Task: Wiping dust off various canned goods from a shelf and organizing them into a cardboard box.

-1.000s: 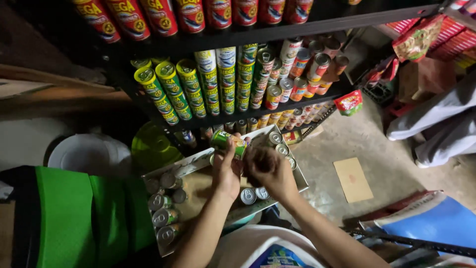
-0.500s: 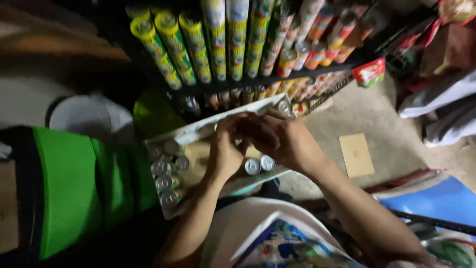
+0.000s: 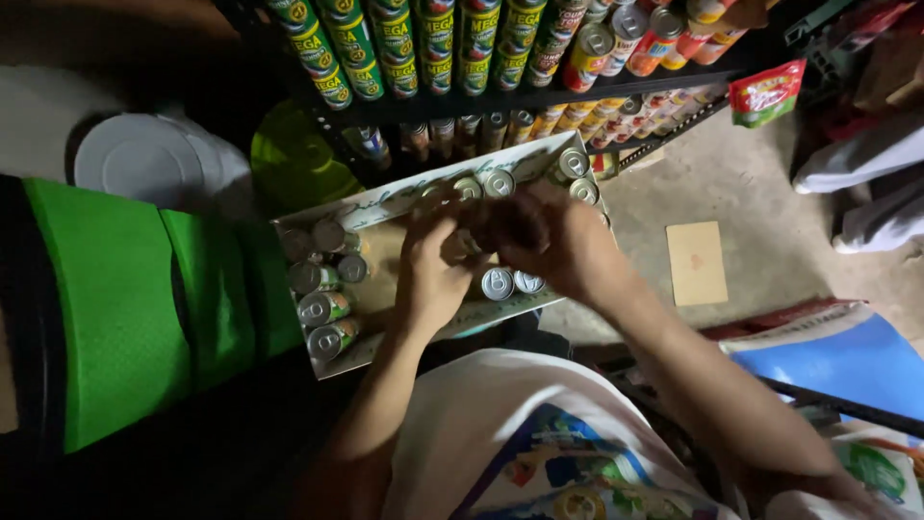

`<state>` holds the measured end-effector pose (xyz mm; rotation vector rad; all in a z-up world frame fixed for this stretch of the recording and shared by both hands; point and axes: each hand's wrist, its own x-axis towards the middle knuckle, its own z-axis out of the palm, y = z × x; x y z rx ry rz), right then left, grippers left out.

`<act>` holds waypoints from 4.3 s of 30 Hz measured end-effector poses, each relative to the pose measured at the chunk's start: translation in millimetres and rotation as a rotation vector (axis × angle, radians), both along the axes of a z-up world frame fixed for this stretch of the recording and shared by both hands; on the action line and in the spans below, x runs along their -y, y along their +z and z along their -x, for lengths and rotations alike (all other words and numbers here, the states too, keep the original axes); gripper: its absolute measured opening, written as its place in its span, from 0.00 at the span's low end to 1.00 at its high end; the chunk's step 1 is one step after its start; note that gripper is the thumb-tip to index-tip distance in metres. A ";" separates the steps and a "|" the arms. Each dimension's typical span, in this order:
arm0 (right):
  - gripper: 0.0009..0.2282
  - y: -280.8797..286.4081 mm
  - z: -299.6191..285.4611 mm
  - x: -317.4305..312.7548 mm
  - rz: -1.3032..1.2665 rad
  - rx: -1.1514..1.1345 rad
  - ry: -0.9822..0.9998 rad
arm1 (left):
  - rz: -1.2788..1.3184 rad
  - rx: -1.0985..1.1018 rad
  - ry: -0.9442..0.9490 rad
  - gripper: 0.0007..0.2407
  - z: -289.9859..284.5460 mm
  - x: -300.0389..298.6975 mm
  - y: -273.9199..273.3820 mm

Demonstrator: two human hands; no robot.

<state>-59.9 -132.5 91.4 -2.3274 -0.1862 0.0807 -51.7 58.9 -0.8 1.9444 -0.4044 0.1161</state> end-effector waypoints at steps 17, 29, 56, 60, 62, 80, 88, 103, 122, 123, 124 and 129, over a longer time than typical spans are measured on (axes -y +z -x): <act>0.16 -66.2 38.1 62.8 -0.118 -0.147 -0.464 | -0.566 -0.605 0.023 0.15 24.4 -33.1 -229.4; 0.11 -65.8 52.4 47.5 -0.216 -0.203 -0.563 | -0.824 -0.747 -0.260 0.18 4.8 -18.9 -134.8; 0.17 19.7 -19.1 212.9 -0.583 0.560 -0.731 | 0.126 0.687 -0.344 0.18 -102.3 235.6 174.8; 0.17 48.4 -22.6 227.4 -0.437 0.544 -0.808 | 0.337 0.793 -0.175 0.29 -157.3 297.8 231.4; 0.17 42.9 -23.1 233.4 -0.544 0.493 -0.801 | 0.300 0.757 -0.111 0.29 -191.5 317.5 233.0; 0.14 1.5 -32.8 204.2 -1.494 -0.126 -0.645 | 0.361 0.166 -0.575 0.27 -54.0 206.3 177.0; 0.15 -19.0 2.6 90.5 -1.072 -0.335 -0.399 | 0.853 -0.786 0.006 0.28 23.5 128.4 -28.0; 0.22 -36.5 4.4 -94.1 -0.620 0.208 0.279 | 1.411 -0.935 0.578 0.28 26.8 -0.2 -45.4; 0.32 -23.8 36.3 -88.9 -0.487 0.214 0.134 | 0.756 -0.919 0.512 0.21 13.6 1.6 -127.2; 0.31 -26.3 29.2 -85.9 -0.538 0.249 0.178 | 0.656 -0.934 0.443 0.21 20.8 4.1 -131.0; 0.31 -29.5 26.1 -85.4 -0.537 0.249 0.175 | 0.655 -0.937 0.441 0.21 23.2 11.8 -92.7; 0.28 -39.5 36.4 -85.5 -0.629 0.091 -0.077 | 1.184 -0.964 0.696 0.19 -5.2 13.2 -65.3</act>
